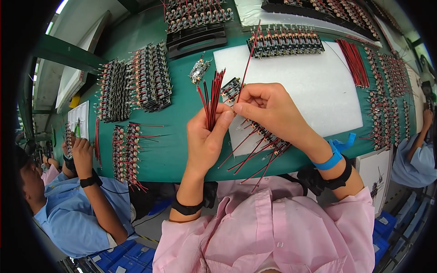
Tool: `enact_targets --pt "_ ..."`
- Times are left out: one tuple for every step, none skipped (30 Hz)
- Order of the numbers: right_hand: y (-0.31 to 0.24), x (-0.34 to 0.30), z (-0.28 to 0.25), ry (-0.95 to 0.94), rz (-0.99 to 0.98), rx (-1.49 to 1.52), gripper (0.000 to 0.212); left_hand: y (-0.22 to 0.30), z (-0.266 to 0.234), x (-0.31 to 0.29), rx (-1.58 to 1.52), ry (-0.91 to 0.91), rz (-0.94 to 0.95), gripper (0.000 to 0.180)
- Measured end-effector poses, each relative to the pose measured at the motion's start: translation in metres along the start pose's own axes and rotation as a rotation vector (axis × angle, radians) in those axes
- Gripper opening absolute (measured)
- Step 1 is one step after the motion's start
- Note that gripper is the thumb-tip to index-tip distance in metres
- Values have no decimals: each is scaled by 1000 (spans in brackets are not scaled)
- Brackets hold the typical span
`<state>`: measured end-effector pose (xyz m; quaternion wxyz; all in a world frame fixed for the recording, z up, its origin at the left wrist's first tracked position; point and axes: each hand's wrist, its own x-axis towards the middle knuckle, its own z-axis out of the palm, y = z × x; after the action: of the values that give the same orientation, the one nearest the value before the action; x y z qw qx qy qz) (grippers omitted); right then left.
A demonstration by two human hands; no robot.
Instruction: The person picks up a bundle of wires and inserts them one by one into the connectors on a circuit board. After filling the connectors, the person moves the completed circuit board aside and pulls a new one onto the workspace.
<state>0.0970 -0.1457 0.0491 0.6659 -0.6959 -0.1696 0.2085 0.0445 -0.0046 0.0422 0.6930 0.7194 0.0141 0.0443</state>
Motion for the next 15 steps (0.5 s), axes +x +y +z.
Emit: enact_targets --pt "0 0 1 -1 2 -1 9 0 0 -1 8 -1 5 9" --pt "-1 -1 1 -5 4 -16 9 -1 -1 -1 17 -1 9 9" --pt "-2 -1 2 -10 6 -30 10 -2 -1 -2 14 0 6 9" --pt "-2 -1 2 -16 9 -44 10 -3 -1 -2 42 8 24 9" --pt "-3 -1 3 -18 13 -45 10 -4 -1 -3 70 17 41 9" --pt "-2 -2 3 -12 13 -38 10 -5 -1 -3 95 22 57 10" --pt "-2 -2 3 -6 13 -31 10 -6 -2 -3 90 22 53 10" --pt "-1 -2 3 -1 14 -24 10 -6 -4 -4 94 50 30 9" --pt "1 -2 1 -1 22 -27 10 -6 -7 -6 97 78 7 8" --pt "4 -1 -4 55 -3 -93 10 -7 -10 -8 101 106 -16 8" --pt "5 -2 -10 116 -28 -162 10 -9 -13 -11 93 101 -21 8" --pt "7 -3 -15 177 -54 -232 10 -10 -17 -15 52 118 -49 8" --pt "11 -4 -20 180 -45 -237 10 -13 -21 -20 11 138 -80 8" --pt "17 -5 -24 216 -28 -299 10 -16 -23 -23 -31 156 -110 9" --pt "23 -5 -27 253 -12 -362 10 -20 -24 -26 -40 151 -116 9"
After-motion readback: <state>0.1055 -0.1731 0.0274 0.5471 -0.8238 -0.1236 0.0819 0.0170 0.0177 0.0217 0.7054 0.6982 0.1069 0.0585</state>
